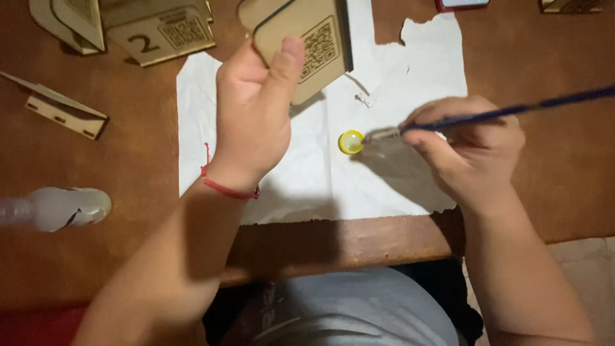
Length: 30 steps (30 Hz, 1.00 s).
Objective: Applying glue to the edges of laser-cut wooden pieces using a small brush.
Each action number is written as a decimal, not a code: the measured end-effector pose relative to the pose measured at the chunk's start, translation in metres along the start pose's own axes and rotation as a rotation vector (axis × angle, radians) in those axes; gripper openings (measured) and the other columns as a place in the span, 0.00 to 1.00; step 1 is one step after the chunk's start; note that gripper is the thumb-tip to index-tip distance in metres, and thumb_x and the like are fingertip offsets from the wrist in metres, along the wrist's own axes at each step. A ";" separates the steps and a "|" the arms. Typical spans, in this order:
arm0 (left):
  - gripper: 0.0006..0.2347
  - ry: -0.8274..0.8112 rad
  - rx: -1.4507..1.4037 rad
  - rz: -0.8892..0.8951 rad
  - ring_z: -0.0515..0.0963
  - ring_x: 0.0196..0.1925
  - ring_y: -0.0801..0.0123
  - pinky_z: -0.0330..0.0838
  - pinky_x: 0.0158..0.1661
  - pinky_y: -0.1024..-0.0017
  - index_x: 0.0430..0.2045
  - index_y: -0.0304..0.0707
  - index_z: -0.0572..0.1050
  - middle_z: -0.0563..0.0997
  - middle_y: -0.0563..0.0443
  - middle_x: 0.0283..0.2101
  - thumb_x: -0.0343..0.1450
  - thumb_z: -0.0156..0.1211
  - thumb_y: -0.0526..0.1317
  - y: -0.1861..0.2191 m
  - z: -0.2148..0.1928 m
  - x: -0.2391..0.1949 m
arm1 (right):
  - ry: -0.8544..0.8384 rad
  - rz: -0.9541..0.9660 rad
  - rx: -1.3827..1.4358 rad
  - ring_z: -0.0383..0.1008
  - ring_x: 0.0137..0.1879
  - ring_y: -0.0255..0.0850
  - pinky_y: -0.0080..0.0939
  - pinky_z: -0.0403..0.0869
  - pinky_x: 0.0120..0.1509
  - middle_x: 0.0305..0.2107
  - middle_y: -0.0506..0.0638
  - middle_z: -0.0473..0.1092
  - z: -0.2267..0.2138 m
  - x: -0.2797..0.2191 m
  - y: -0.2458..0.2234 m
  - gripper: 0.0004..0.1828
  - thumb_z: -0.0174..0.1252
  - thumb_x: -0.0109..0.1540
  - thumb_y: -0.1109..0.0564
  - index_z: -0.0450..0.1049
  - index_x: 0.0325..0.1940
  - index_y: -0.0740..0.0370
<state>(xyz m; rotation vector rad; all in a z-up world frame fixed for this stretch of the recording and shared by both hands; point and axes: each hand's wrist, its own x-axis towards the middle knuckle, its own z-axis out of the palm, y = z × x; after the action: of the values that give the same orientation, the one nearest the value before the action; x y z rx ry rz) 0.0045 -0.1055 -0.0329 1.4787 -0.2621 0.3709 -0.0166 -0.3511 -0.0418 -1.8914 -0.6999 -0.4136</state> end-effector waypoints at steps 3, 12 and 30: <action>0.14 -0.053 -0.012 -0.029 0.74 0.48 0.76 0.72 0.52 0.73 0.47 0.38 0.73 0.78 0.56 0.44 0.78 0.46 0.47 -0.002 0.001 -0.001 | -0.135 -0.074 -0.299 0.77 0.39 0.45 0.38 0.72 0.45 0.34 0.56 0.76 0.007 0.005 0.002 0.11 0.68 0.64 0.58 0.76 0.38 0.70; 0.34 -0.392 0.474 0.098 0.66 0.78 0.53 0.60 0.75 0.64 0.70 0.43 0.51 0.62 0.45 0.75 0.64 0.50 0.30 -0.013 -0.005 -0.005 | -0.198 -0.118 -0.312 0.76 0.38 0.46 0.41 0.72 0.43 0.32 0.57 0.75 0.016 0.005 0.008 0.14 0.63 0.66 0.54 0.75 0.36 0.70; 0.45 -0.828 0.906 0.065 0.73 0.40 0.44 0.68 0.38 0.54 0.73 0.49 0.33 0.75 0.41 0.38 0.70 0.67 0.44 -0.010 0.005 -0.005 | -0.151 0.064 -0.344 0.74 0.33 0.35 0.32 0.68 0.38 0.30 0.48 0.76 0.017 -0.002 0.018 0.14 0.72 0.67 0.54 0.74 0.41 0.63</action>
<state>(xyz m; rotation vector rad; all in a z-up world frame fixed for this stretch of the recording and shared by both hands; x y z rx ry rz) 0.0041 -0.1113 -0.0433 2.4809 -0.8825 -0.1372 -0.0070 -0.3409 -0.0624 -2.2827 -0.6984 -0.3712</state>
